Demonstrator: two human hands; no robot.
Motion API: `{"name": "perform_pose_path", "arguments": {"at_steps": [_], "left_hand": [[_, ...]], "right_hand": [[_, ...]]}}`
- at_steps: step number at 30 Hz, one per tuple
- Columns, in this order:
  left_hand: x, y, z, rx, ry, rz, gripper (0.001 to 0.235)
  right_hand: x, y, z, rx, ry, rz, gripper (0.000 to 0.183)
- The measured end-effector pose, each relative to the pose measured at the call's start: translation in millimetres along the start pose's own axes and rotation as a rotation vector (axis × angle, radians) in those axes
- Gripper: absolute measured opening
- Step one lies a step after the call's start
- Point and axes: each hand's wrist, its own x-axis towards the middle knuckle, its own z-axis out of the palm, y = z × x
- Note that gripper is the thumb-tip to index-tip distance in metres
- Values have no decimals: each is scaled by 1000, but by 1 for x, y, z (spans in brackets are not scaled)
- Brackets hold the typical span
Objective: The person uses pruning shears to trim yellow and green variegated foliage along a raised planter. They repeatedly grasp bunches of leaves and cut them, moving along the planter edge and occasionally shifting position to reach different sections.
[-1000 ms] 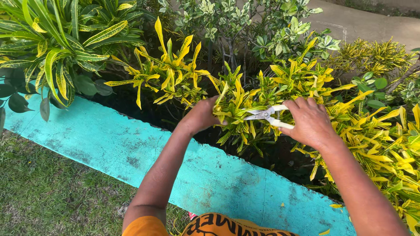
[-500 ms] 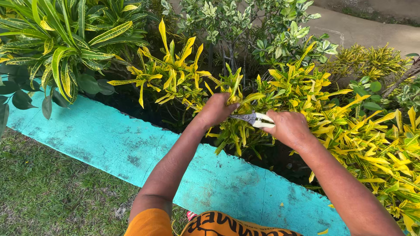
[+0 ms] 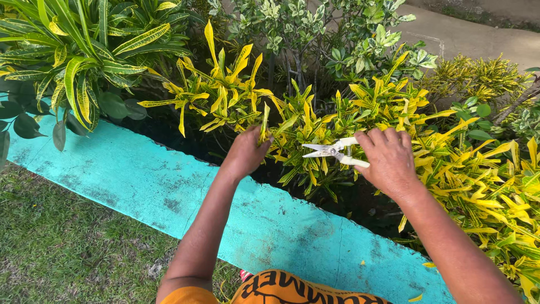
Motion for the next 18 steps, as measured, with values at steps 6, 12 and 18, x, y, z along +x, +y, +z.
{"name": "perform_pose_path", "arguments": {"at_steps": [6, 12, 18], "left_hand": [[-16, 1, 11, -85, 9, -209, 30], [-18, -18, 3, -74, 51, -379, 32], [-8, -33, 25, -98, 156, -226, 32]], "right_hand": [[9, -24, 22, 101, -126, -44, 58], [31, 6, 8, 379, -452, 307, 60], [69, 61, 15, 220, -489, 214, 90]]}}
